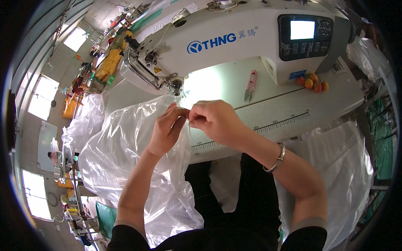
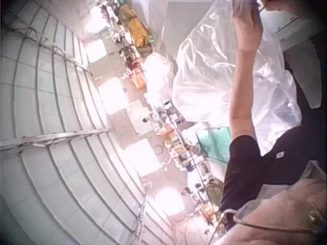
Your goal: The person aligns and sews large white plastic sheets using an industrial sewing machine. They repeatedly fold edges, guide the material under the needle, and adjust the fabric to maintain alignment. The person also threads the machine and trims excess material during the process.
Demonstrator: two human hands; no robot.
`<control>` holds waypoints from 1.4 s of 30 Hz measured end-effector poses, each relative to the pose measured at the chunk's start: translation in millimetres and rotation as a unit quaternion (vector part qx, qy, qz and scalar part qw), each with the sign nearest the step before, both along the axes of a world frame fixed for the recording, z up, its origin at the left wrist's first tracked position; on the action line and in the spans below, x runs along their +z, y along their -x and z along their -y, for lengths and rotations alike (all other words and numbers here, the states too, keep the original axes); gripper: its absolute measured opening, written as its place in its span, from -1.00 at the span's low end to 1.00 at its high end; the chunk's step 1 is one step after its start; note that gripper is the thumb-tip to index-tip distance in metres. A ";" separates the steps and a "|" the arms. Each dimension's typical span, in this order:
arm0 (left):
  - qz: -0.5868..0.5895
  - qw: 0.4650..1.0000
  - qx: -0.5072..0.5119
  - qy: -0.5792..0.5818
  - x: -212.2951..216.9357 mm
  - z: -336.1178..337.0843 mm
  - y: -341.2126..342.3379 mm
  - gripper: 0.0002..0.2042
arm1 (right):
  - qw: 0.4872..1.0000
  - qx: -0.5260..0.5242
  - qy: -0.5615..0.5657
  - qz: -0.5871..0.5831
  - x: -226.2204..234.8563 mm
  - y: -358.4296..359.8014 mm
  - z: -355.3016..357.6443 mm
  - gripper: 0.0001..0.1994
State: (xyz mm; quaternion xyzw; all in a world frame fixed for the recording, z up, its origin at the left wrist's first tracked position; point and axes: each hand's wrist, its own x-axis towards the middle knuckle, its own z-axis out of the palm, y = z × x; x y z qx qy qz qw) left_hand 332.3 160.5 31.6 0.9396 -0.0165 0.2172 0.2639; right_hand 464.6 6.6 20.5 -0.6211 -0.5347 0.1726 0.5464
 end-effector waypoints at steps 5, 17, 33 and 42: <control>0.021 0.994 0.037 0.096 1.6 11.4 4.6 -0.96 | 0.993 0.015 0.023 -0.115 -6.0 -18.5 0.8 -0.94; -0.093 0.924 0.286 0.236 -21.9 -30.6 -14.2 -0.85 | 0.985 -0.013 0.155 0.075 -19.2 -46.1 -83.9 -0.85; -0.005 0.937 0.336 0.097 -63.5 -45.8 -25.4 -0.89 | 0.992 -0.054 0.117 0.020 -55.4 -69.0 -112.1 -0.80; -0.011 0.939 0.342 0.041 -65.6 -49.3 -25.8 -0.89 | 0.994 -0.079 0.072 0.002 -56.3 -66.5 -114.2 -0.81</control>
